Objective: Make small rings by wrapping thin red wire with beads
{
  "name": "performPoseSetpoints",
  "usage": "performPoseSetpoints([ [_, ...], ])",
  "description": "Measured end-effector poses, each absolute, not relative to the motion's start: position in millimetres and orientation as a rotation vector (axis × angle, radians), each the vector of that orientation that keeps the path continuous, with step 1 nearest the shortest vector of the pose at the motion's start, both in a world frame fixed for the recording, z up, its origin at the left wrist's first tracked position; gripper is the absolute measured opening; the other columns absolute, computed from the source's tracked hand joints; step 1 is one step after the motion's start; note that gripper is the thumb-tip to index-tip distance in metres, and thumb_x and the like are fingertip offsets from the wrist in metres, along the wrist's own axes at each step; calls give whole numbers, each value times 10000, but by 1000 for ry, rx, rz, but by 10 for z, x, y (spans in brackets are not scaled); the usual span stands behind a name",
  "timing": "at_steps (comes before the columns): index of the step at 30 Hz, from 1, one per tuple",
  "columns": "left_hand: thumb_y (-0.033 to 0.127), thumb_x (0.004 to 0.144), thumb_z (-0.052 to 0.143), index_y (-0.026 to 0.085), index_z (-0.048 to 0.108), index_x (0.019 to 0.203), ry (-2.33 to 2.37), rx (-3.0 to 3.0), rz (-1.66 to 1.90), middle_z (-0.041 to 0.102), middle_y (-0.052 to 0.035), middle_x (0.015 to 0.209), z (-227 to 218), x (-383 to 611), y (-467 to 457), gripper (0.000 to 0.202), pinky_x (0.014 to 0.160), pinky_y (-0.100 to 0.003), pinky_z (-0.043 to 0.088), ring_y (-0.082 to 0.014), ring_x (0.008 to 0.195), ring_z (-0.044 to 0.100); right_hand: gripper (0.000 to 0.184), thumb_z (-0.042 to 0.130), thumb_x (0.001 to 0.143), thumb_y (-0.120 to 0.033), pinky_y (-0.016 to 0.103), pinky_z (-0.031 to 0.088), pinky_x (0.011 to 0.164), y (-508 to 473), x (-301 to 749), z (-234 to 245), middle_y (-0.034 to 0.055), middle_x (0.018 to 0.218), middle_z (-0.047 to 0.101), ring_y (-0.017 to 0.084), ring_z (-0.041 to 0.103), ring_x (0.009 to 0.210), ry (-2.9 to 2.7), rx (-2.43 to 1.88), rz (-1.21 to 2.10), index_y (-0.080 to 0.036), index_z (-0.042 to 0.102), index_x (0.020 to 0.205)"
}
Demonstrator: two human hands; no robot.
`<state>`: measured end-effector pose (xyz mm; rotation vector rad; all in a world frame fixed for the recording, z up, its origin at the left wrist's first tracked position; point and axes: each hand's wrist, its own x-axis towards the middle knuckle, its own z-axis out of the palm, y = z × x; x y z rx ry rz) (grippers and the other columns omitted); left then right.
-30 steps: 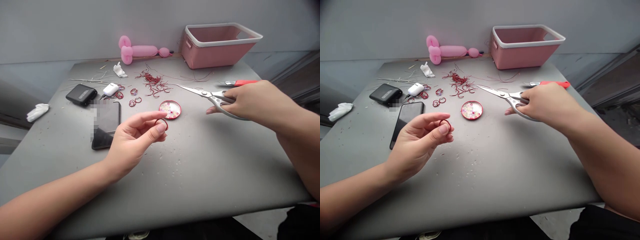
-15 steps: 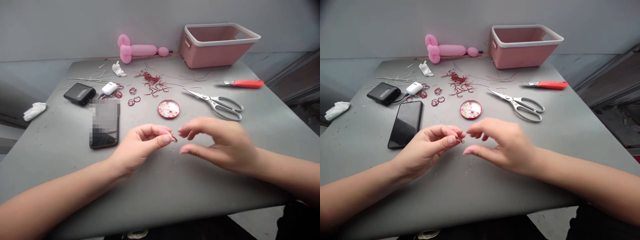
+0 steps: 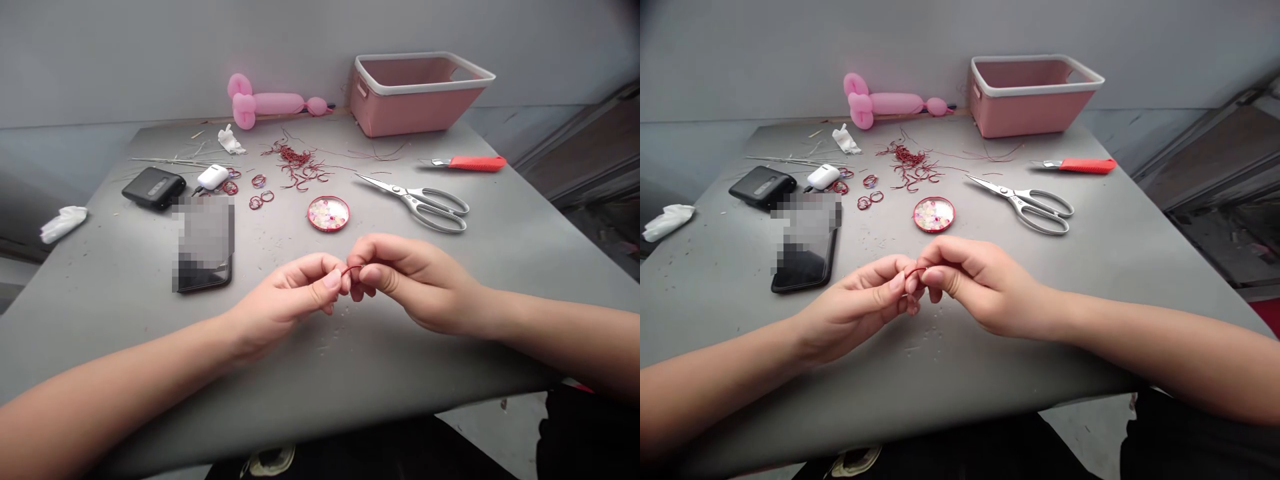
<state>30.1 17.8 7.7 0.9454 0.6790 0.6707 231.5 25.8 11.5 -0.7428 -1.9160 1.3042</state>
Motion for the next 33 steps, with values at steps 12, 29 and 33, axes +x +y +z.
performPoseSetpoints([
  [12,308,771,797,199,769,839,761,804,681,673,3,858,31,334,208,132,747,-189,450,-78,797,566,134,715,838,-288,221,538,605,355,2270,49,-5,734,695,98,652,669,-1563,-896,1389,-174,665,888],
  [29,323,788,780,187,687,689,722,987,855,594,32,748,-120,325,218,192,759,-203,417,-80,765,529,203,724,836,-196,251,616,747,288,2294,-81,54,892,742,131,706,788,-2029,-675,574,-170,689,1035],
  [33,272,759,800,195,735,697,757,1046,847,643,4,828,-108,332,197,119,863,-248,449,-121,877,581,244,730,828,-186,257,622,786,257,2296,-95,70,924,742,154,713,831,-2100,-639,94,-205,674,1065],
])
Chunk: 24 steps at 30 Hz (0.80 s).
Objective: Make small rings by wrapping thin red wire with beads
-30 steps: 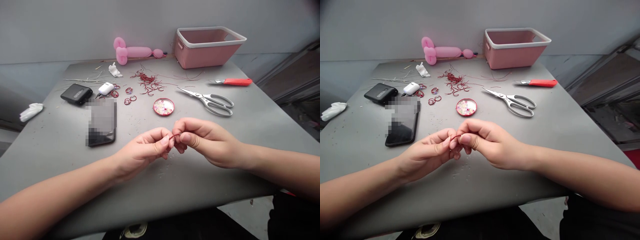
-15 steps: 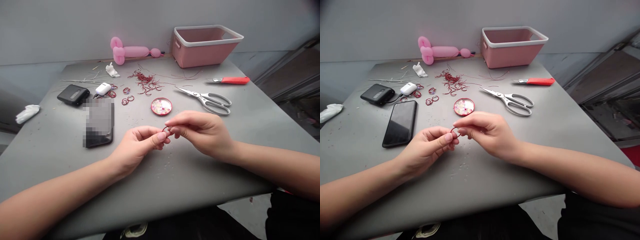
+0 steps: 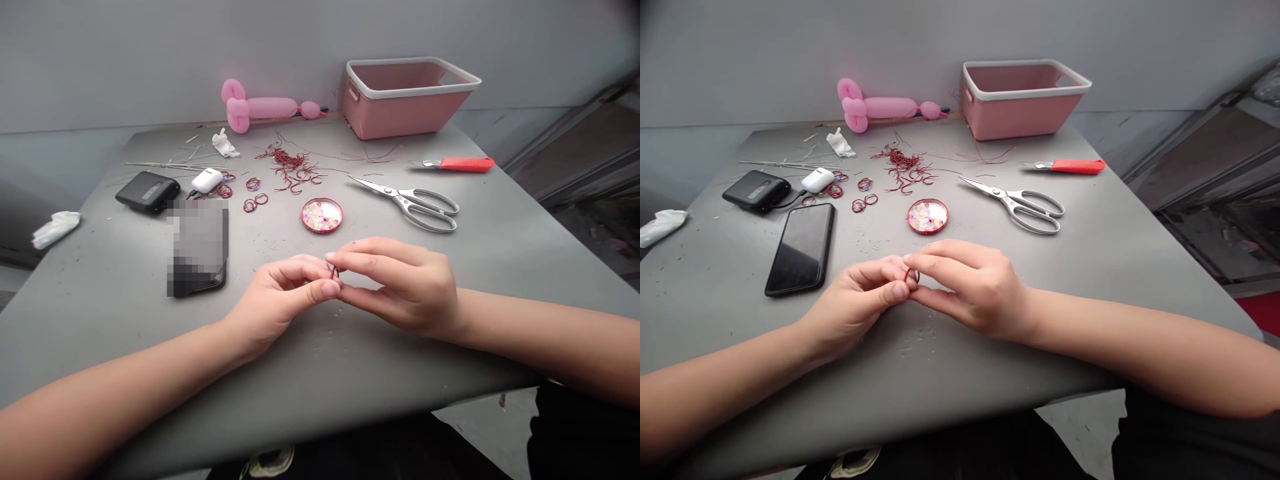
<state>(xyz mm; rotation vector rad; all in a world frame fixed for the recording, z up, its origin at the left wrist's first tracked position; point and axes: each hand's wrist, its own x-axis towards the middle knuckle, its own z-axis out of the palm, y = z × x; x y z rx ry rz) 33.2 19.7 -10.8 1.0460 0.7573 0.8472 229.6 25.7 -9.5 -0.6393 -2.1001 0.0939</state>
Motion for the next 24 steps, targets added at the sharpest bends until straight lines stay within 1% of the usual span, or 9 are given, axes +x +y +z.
performPoseSetpoints([
  [3,287,791,771,204,757,719,775,1113,857,666,-14,870,-98,333,189,110,879,-264,470,-133,892,601,240,697,840,-137,237,621,787,252,2293,-96,65,916,742,145,713,833,-2101,-622,11,-205,668,1069],
  [6,272,808,752,211,769,747,773,1186,920,666,-21,878,-88,332,189,88,863,-262,492,-134,880,617,240,690,837,-115,231,616,803,252,2288,-83,73,929,736,138,707,856,-2101,-628,129,-178,671,1068],
  [9,237,812,747,223,774,772,743,1210,944,655,-10,846,-82,336,190,50,833,-240,508,-120,856,631,251,692,837,-135,236,620,796,241,2283,-66,63,944,736,132,707,847,-2083,-639,236,-186,674,1082],
  [12,233,831,727,226,775,786,715,1212,932,656,-8,839,-79,339,190,66,854,-243,514,-121,873,643,276,708,821,-130,242,625,798,225,2279,-46,67,931,742,132,709,832,-2056,-642,321,-172,681,1092],
  [14,238,836,721,215,771,772,723,1219,937,655,-10,829,-79,340,189,85,877,-256,513,-126,878,646,274,707,820,-124,244,630,801,219,2278,-30,72,936,741,132,712,840,-2030,-656,454,-160,689,1091],
  [16,237,831,726,202,763,752,734,1221,950,649,-9,812,-82,344,188,94,877,-253,514,-119,863,642,266,688,837,-127,243,639,806,218,2280,-13,65,962,732,126,715,855,-1988,-696,692,-170,696,1099],
  [19,200,769,781,193,736,719,701,1183,970,618,9,783,-89,358,182,67,809,-234,531,-99,807,633,289,669,851,-130,251,644,826,213,2284,-2,38,974,721,121,714,885,-1937,-725,940,-211,701,1127],
  [21,167,732,804,185,711,691,679,1168,977,588,19,767,-91,368,175,103,768,-233,542,-94,780,630,310,670,844,-119,253,642,832,201,2284,-8,28,970,726,125,712,900,-1939,-713,900,-230,707,1131],
  [24,154,734,798,174,682,664,699,1232,990,560,17,762,-88,370,165,137,750,-233,541,-94,768,622,307,672,834,-102,227,634,825,177,2278,-23,35,972,741,124,717,892,-1965,-691,745,-220,714,1114],
])
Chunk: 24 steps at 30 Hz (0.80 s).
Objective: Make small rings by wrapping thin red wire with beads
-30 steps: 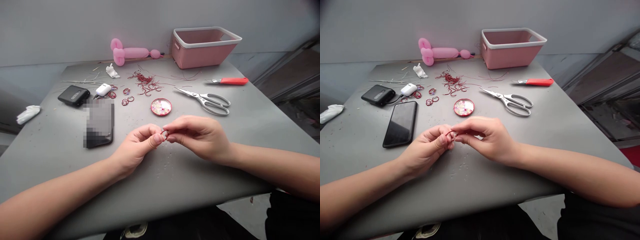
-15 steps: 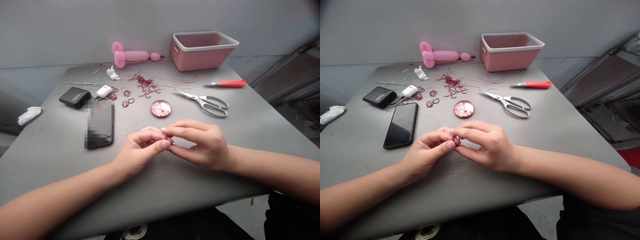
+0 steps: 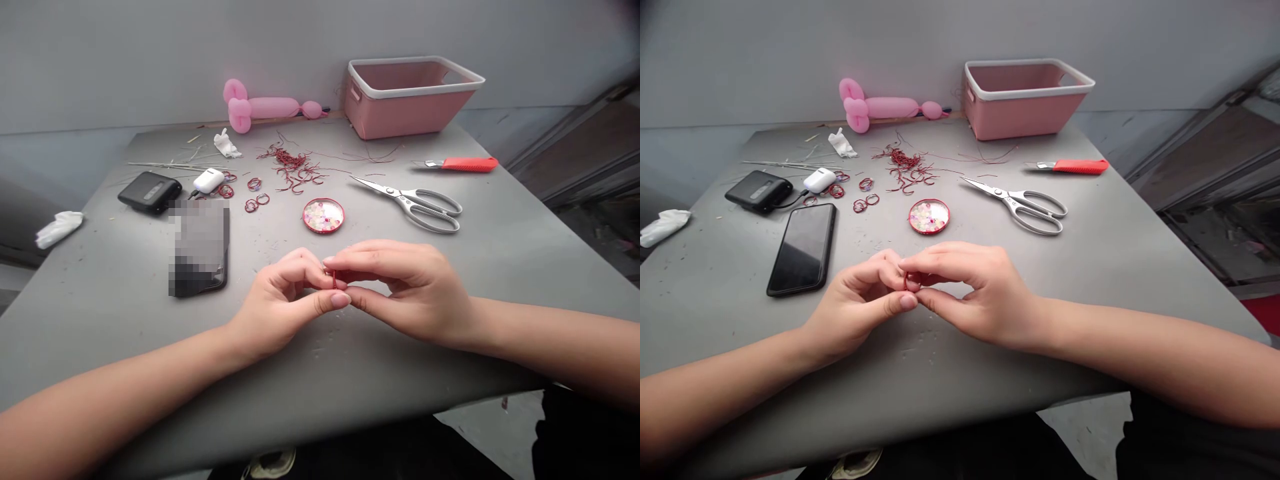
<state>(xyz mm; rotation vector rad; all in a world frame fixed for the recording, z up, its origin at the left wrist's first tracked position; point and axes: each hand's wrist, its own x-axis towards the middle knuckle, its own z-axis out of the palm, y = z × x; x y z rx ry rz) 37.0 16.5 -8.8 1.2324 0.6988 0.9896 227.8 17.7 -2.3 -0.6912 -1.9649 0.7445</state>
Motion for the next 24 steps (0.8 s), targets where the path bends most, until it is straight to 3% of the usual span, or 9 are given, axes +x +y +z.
performPoseSetpoints([
  [5,195,778,764,173,669,697,731,1361,997,568,-6,785,-66,370,156,127,762,-258,541,-122,788,619,263,690,831,-132,230,629,803,200,2279,-20,11,911,755,131,720,858,-2024,-689,521,-244,718,1067],
  [8,251,833,717,183,669,878,760,1346,995,617,-42,936,-51,366,135,96,841,-282,542,-151,904,629,236,700,832,-161,274,632,820,272,2299,-24,31,942,732,143,707,867,-1982,-734,549,-244,715,1052],
  [11,277,896,645,233,581,1106,755,1346,1036,609,-62,1152,-67,315,107,224,937,-316,524,-172,1066,613,250,704,827,-169,318,643,811,340,2327,-49,58,1017,672,149,685,886,-1871,-792,669,-226,712,1070],
  [14,230,921,590,296,496,1233,594,1538,989,568,-64,1290,-102,233,108,332,1089,-424,434,-218,1275,523,290,716,819,-166,340,639,801,361,2350,-68,54,1007,640,139,670,847,-1883,-775,667,-228,705,1102],
  [17,206,886,600,296,477,1319,467,1827,929,546,-99,1360,-111,187,158,459,1116,-471,402,-262,1309,505,308,692,837,-136,331,627,807,339,2359,-56,41,975,643,123,667,810,-1950,-710,601,-239,693,1127],
  [20,273,833,660,234,551,1293,341,2176,928,594,-159,1299,-92,199,227,475,1055,-449,462,-302,1237,559,302,641,867,-99,274,619,789,315,2363,-20,39,984,648,106,665,817,-2019,-666,569,-248,688,1126],
  [24,383,804,702,173,664,1182,288,2540,929,675,-151,1000,-73,217,281,434,962,-437,523,-290,1004,643,333,648,851,-80,272,599,842,328,2386,22,64,1006,652,139,657,961,-2109,-513,626,-218,679,1153],
])
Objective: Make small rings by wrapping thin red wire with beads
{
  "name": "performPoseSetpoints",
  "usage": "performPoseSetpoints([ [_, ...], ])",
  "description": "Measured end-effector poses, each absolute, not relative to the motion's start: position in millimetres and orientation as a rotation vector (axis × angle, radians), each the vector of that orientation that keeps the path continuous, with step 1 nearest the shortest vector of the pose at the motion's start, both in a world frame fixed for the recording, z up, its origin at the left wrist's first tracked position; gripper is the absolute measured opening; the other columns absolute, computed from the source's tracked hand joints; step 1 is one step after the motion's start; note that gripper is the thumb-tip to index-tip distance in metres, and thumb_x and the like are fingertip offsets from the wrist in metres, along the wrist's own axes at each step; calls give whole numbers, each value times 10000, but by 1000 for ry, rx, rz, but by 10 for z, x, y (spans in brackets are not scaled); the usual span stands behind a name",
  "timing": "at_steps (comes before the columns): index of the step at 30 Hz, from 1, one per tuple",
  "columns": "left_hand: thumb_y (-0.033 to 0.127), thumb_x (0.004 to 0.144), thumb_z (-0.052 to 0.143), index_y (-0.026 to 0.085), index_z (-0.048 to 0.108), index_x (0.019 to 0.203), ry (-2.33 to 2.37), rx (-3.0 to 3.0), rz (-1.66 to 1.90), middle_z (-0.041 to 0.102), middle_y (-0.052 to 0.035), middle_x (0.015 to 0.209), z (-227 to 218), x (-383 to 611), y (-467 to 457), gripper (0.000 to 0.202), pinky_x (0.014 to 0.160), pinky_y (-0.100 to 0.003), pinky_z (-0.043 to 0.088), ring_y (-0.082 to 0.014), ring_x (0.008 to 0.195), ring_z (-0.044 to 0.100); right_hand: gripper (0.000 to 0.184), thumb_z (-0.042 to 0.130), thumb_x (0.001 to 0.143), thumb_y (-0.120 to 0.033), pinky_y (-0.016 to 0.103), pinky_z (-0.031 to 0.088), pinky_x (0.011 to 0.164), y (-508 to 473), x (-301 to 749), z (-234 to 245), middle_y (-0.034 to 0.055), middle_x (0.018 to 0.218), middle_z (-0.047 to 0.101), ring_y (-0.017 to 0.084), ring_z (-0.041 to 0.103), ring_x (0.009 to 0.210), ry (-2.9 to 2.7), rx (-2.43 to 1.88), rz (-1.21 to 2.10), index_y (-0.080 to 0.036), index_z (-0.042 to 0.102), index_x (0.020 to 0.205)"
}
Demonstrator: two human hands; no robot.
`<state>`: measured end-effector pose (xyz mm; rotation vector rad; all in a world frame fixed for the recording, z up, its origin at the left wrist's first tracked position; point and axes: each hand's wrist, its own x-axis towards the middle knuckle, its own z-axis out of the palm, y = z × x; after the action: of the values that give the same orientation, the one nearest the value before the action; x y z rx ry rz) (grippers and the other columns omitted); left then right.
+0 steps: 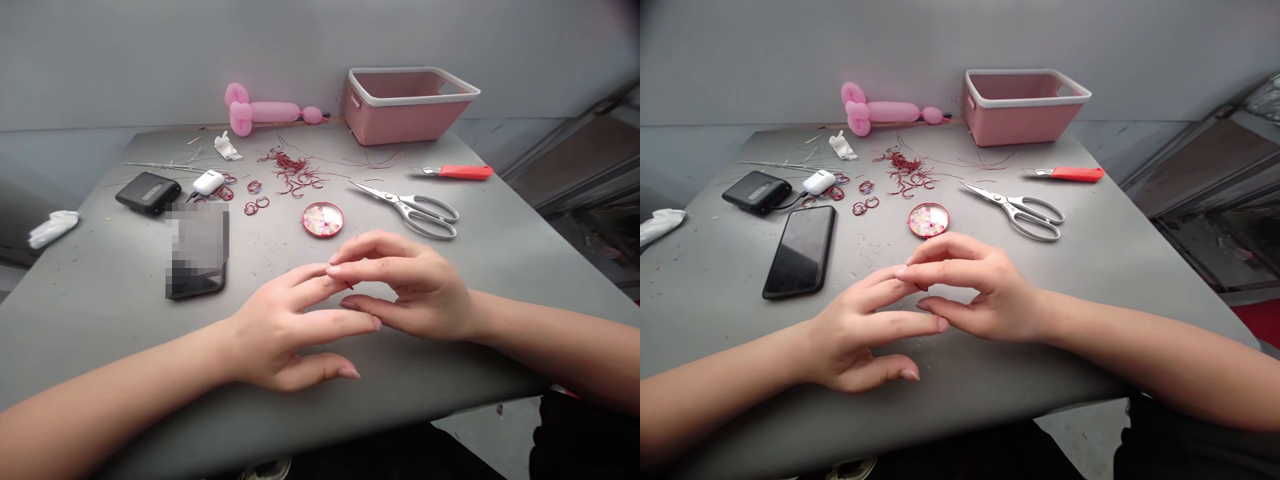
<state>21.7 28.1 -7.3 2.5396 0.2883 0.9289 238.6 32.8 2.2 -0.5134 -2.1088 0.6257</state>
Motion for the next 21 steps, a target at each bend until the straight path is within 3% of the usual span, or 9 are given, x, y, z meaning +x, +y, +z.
performPoseSetpoints([
  [2,441,797,700,197,681,1186,303,2653,907,679,-138,984,-78,200,290,459,973,-457,519,-299,1013,642,349,666,846,-90,269,597,834,339,2404,35,64,1001,656,135,658,945,-2116,-488,701,-215,675,1172],
  [6,556,772,689,298,697,1169,381,2825,762,672,-125,1158,-104,146,291,473,981,-511,511,-377,1193,584,311,672,850,-96,227,601,804,321,2428,33,33,994,701,114,686,909,-2058,-588,875,-250,704,1118],
  [11,492,809,683,275,701,1146,361,2780,659,694,-144,1144,-120,123,286,402,1000,-536,489,-401,1222,575,270,736,794,-115,211,610,706,289,2443,9,33,924,712,111,692,810,-1939,-682,1093,-195,701,1050],
  [13,488,812,681,260,702,1148,333,2802,664,709,-146,1091,-120,122,291,406,1005,-555,480,-410,1203,588,237,760,774,-118,227,614,727,306,2456,11,40,921,710,125,689,852,-1949,-644,1164,-177,704,996],
  [16,503,798,692,292,705,1143,347,2774,660,712,-124,1071,-119,122,304,405,1019,-541,475,-392,1202,593,293,753,785,-115,276,626,815,352,2479,20,67,1049,719,162,697,991,-2002,-511,1283,-174,690,1065],
  [21,504,812,678,323,693,1155,326,2761,632,712,-104,1083,-128,131,291,388,1023,-485,483,-358,1226,582,256,704,830,-119,225,614,743,378,2478,30,43,967,749,128,712,897,-2138,-485,1083,-188,692,1077],
])
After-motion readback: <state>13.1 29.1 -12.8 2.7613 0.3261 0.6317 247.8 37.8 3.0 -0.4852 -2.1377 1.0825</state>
